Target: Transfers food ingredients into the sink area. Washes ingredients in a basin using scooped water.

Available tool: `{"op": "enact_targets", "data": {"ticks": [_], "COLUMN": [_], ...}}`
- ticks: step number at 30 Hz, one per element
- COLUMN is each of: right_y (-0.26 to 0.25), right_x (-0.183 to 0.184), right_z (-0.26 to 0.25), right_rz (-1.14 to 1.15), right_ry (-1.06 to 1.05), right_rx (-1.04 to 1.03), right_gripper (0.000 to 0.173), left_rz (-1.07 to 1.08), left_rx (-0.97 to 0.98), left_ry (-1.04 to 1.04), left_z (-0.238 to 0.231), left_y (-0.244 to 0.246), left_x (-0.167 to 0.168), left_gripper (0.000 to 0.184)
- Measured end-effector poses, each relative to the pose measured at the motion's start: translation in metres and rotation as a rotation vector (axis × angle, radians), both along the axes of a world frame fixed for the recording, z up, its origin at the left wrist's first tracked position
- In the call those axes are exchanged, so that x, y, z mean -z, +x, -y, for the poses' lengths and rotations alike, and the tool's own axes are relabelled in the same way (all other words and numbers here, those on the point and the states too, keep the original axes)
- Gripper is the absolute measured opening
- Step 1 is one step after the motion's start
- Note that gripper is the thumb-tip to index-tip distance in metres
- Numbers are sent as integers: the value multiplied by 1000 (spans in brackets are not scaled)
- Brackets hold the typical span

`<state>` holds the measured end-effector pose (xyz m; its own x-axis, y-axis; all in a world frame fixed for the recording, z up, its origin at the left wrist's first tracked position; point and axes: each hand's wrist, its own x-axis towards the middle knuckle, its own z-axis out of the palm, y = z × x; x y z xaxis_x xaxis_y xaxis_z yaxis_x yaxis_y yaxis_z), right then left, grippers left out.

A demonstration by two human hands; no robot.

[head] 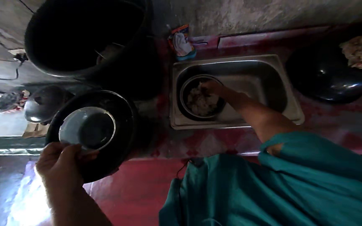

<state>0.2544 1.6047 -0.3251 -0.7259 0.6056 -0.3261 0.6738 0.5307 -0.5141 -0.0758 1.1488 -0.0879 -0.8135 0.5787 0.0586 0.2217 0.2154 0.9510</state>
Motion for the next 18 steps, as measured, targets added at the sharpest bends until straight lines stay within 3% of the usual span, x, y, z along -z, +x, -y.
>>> {"op": "enact_targets", "data": {"ticks": [5, 7, 11, 14, 18], "right_y": [-1, -10, -6, -2, -6], "right_x": [57, 42, 16, -9, -8], "right_z": [3, 12, 25, 37, 40], "right_rz": [-9, 78, 145, 160, 259], "right_ry": [221, 91, 22, 51, 154], "right_rx": [65, 80, 7, 64, 61], "right_gripper": [36, 42, 46, 52, 48], "left_rz": [-4, -29, -82, -88, -55], "left_rx": [-38, -46, -67, -72, -58], "left_ry": [-34, -43, -116, -169, -180], "left_z": [-3, -3, -5, -8, -9], "left_y": [6, 5, 7, 7, 3], "left_x": [-2, -1, -3, -5, -13], "left_gripper": [8, 9, 10, 10, 7]}}
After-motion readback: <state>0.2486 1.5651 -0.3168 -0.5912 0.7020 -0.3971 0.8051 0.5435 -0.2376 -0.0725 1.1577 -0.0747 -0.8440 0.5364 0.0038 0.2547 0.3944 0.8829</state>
